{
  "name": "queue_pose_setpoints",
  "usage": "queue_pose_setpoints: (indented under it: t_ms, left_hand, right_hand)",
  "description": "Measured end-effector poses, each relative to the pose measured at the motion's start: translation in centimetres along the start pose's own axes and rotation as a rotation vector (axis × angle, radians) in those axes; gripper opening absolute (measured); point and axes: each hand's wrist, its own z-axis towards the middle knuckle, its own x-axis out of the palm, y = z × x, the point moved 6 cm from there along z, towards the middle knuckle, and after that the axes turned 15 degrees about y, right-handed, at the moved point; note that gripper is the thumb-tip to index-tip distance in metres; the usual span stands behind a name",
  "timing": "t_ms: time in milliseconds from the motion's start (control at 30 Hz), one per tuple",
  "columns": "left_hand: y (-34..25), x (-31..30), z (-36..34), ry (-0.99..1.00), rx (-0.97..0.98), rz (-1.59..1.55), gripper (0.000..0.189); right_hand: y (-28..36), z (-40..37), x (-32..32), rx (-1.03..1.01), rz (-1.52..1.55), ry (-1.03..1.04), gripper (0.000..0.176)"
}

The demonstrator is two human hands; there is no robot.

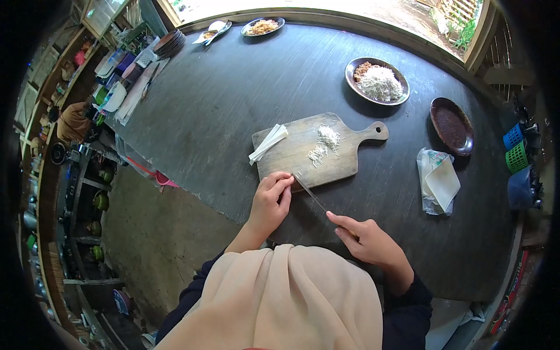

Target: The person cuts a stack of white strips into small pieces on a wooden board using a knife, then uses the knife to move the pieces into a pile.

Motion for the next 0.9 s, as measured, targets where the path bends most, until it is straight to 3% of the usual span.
queue_pose_setpoints:
  t_ms: [900]
  left_hand:
    - [-0.1, 0.0, 0.2, 0.004, -0.017, 0.005, 0.021]
  right_hand:
    - [-1.2, -1.4, -0.7, 0.026, 0.057, 0.106, 0.040]
